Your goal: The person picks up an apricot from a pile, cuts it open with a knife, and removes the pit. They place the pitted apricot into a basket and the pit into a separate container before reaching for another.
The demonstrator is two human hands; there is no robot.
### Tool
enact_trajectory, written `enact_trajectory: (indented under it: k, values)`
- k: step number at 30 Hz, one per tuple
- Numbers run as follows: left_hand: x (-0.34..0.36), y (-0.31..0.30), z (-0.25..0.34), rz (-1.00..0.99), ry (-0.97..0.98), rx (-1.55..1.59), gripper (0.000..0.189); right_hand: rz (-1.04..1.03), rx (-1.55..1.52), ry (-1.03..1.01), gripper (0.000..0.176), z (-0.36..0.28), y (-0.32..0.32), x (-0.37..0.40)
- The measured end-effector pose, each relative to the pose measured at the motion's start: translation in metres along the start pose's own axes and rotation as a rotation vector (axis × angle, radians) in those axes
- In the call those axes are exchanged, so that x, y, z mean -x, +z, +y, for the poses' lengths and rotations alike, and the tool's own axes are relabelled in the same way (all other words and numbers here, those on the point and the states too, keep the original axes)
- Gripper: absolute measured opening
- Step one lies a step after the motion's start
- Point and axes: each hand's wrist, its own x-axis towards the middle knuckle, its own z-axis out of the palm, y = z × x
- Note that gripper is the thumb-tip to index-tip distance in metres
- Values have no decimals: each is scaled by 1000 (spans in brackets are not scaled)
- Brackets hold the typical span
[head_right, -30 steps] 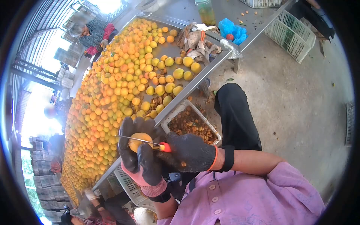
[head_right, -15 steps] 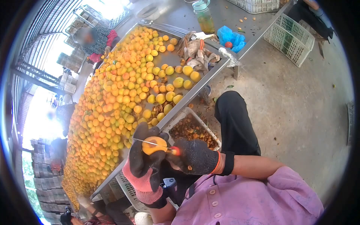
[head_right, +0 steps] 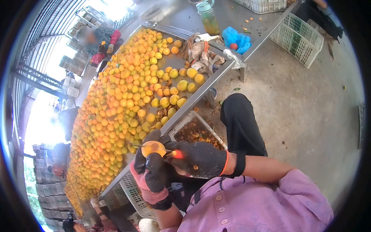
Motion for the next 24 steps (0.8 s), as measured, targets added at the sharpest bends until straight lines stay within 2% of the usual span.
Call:
enact_trajectory:
  k: [1, 2, 3, 4, 6, 7, 10, 11, 12, 15, 17, 18, 20, 22, 24]
  values:
    - [-8, -4, 9, -174, 139, -214, 38, -97, 178, -75, 41, -1, -8, -1]
    - [-14, -10, 17, -347, 280, -425, 41, -95, 182, -77, 41, -6, -17, -2]
    - [-19, -17, 17, -390, 355, -480, 40, -146, 210, 29, 34, -13, -25, -3]
    - [-21, -21, 18, -391, 355, -477, 40, -196, 236, 137, 28, -16, -29, -3]
    - [-25, -21, 19, -439, 275, -636, 38, -188, 346, 156, 27, -16, -32, -5]
    - [-24, -17, 15, -440, 274, -635, 38, -179, 455, 171, 26, -16, -33, -6]
    - [-19, 5, -10, -201, 44, 70, 25, -124, 615, 227, 26, -14, -27, -10]
    - [-18, 4, -21, -230, 284, -228, 33, -116, 622, 221, 26, -13, -27, -9]
    - [-17, 2, -23, -238, 203, -158, 33, -96, 614, 187, 27, -10, -27, -7]
    - [-17, 6, -9, -142, 207, -235, 31, -100, 601, 154, 28, -17, -33, -12]
    - [-15, 12, 9, -17, 176, -435, 36, -102, 593, 156, 28, -20, -33, -15]
    - [-20, 7, 7, -23, 184, -433, 36, -104, 628, 144, 26, -19, -34, -18]
    - [-34, -11, -5, -19, 421, -719, 41, -85, 685, 117, 25, -16, -34, -25]
    - [-30, -7, 2, -43, 314, -655, 50, -69, 676, 21, 22, -11, -28, -31]
    - [-24, 0, 0, -128, 326, -137, 40, -147, 682, 12, 19, 0, -24, -32]
